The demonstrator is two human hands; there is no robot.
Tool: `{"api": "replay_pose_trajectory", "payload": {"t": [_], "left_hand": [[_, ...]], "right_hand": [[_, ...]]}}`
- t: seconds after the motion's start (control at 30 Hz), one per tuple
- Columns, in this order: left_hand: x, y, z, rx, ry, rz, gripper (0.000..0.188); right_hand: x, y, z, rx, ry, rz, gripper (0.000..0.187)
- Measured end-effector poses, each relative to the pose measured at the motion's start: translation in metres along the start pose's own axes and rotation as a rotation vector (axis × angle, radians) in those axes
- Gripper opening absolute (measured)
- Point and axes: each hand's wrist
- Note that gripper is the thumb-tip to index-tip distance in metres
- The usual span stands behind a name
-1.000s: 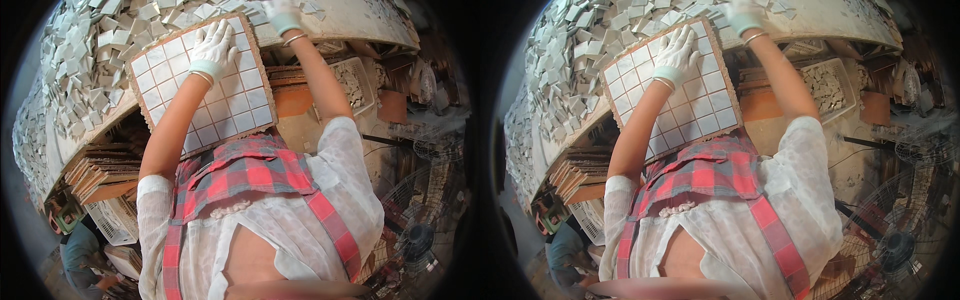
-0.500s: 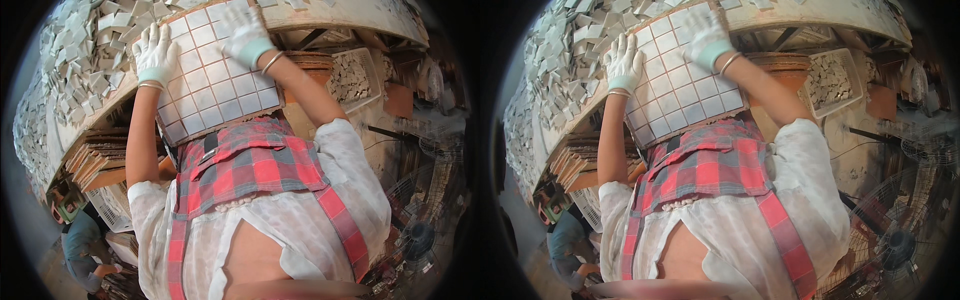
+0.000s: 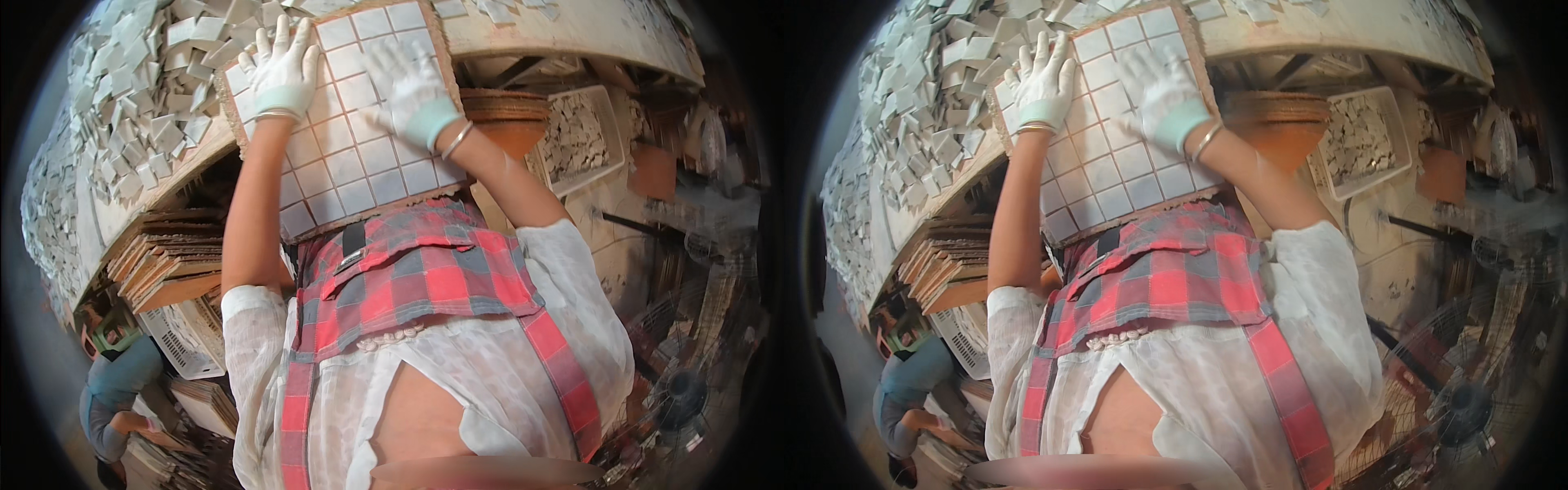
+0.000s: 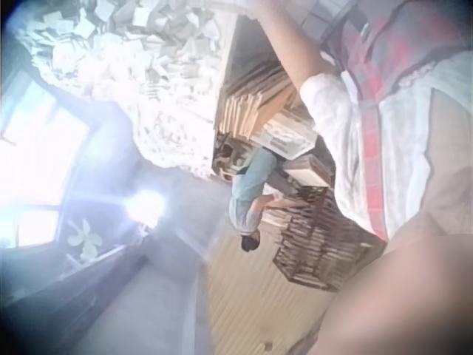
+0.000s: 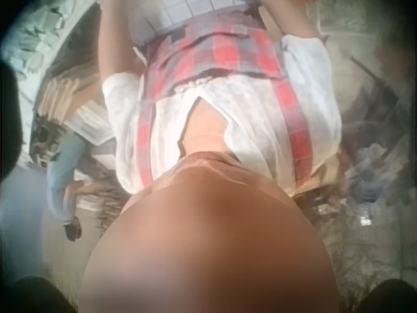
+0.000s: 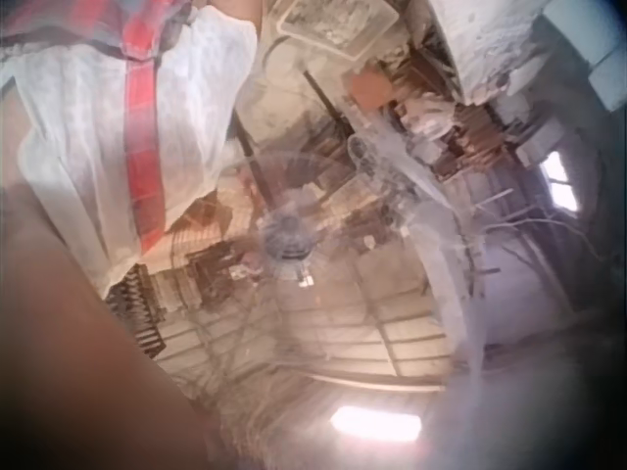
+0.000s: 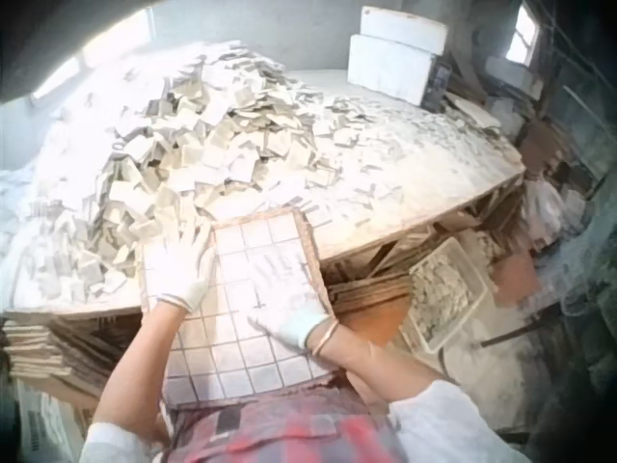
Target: The person places small white ceramic tiles one by one into a grid on a square orange tile board. They pick tiles from a nearby pile and press them into the grid slots, completing several rows before the clip ends.
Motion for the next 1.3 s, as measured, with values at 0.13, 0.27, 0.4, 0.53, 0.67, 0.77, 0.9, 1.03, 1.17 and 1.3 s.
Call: {"api": "replay_pose_trajectory", "payload": {"t": [0.13,0.27,0.4,0.53,0.67,0.77,0.9,1.03,1.17,1.3], "left_hand": [[-0.018,0.023,-0.032,0.105,-0.15,-0.082,0.065],[-0.062,0.056,-0.088,0.321,-0.243,-0.081,0.073],[-0.11,0.063,-0.115,0.479,-0.349,-0.178,0.076],[-0.153,0.04,-0.088,0.485,-0.453,-0.361,0.077],[-0.189,0.012,-0.058,0.382,-0.456,-0.357,0.076],[-0.185,0.011,-0.052,0.384,-0.473,-0.384,0.074],[-0.164,0.024,-0.057,0.403,-0.481,-0.452,0.071],[-0.153,0.037,-0.074,0.481,-0.449,-0.368,0.074],[-0.115,0.053,-0.103,0.49,-0.26,-0.159,0.083],[-0.041,0.075,-0.126,0.325,0.033,-0.014,0.082]], "right_hand": [[-0.002,0.003,-0.027,0.016,-0.154,-0.026,0.086],[0.021,0.027,-0.122,0.069,0.089,0.251,0.075],[-0.008,0.027,-0.175,-0.042,0.054,0.348,0.056],[-0.038,0.015,-0.206,-0.246,-0.322,0.459,0.035],[-0.063,-0.02,-0.225,-0.248,-0.713,0.562,0.034],[-0.079,-0.057,-0.237,-0.209,-0.841,0.593,0.033],[-0.11,-0.109,-0.255,-0.04,-1.008,0.427,0.037],[-0.149,-0.171,-0.274,0.581,-1.094,0.101,0.036],[-0.139,-0.252,-0.283,0.766,-0.728,0.037,0.031],[-0.115,-0.287,-0.286,0.481,-0.599,0.205,0.024]]}}
Point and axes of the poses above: each hand's wrist, its own z-axis towards the middle knuckle, its own y-axis out of the back of the hand, x = y × z, and after that the axes turned 12 degrees about -z, right-handed
